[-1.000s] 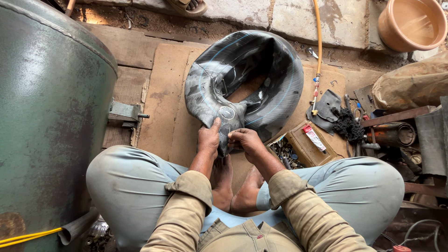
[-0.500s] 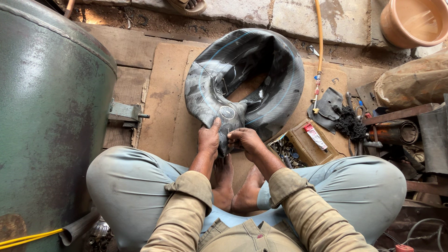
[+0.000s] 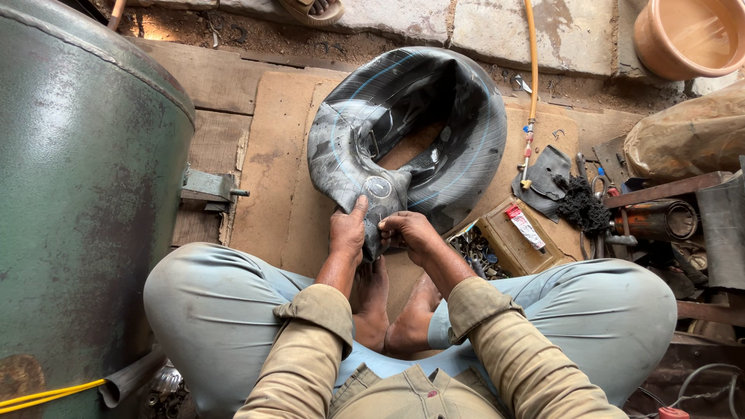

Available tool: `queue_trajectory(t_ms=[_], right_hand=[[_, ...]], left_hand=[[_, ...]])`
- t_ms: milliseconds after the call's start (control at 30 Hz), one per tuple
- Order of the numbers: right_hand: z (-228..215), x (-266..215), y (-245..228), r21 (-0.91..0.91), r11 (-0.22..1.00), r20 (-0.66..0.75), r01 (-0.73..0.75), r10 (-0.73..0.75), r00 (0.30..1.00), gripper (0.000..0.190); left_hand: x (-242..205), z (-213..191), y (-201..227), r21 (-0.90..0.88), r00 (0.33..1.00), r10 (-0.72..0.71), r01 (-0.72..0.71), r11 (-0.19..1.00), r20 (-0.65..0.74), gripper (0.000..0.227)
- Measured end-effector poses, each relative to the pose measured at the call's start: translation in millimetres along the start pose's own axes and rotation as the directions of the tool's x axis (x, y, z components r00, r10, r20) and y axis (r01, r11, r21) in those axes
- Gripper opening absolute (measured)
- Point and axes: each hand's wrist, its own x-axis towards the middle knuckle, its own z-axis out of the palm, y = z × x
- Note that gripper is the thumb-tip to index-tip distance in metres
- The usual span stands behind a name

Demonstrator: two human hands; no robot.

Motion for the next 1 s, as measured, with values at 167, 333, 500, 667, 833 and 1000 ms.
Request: queue_trajectory(t_ms=[167,333,500,667,833,1000], right_hand=[[-4,8,6,0.045,0.999,0.006,-0.030,0.030,1.000,0.007],[-3,14,8,0.087,0.992,-0.022,-0.094,0.096,0.995,0.009],[5,14,17,0.077,0.997,-0.084,-0.004,0.011,0.996,0.007],[13,18,30,0.098,0.991,-0.115,0.095,-0.083,0.990,0.004],[18,15,34,0.069,0.989,-0.141,0.128,-0.117,0.983,0.004],[16,11,31,0.116,0.990,-0.115,0.082,-0.069,0.991,0.004]], left_hand=[[1,0,-2,-0.011,1.000,-0.022,0.022,1.000,0.003,0.041],[3,-1,-4,-0.015,1.000,-0.023,0.022,1.000,-0.001,0.041],[6,-2,-6,-0.009,0.999,0.029,-0.029,1.000,0.012,0.040],[5,-1,-3,0.023,0.999,-0.028,0.028,0.999,-0.036,0.039],[3,0,1,0.037,0.998,-0.031,0.033,0.999,-0.053,0.036],[2,1,3,0.043,0.995,-0.063,0.066,0.997,-0.075,0.037]])
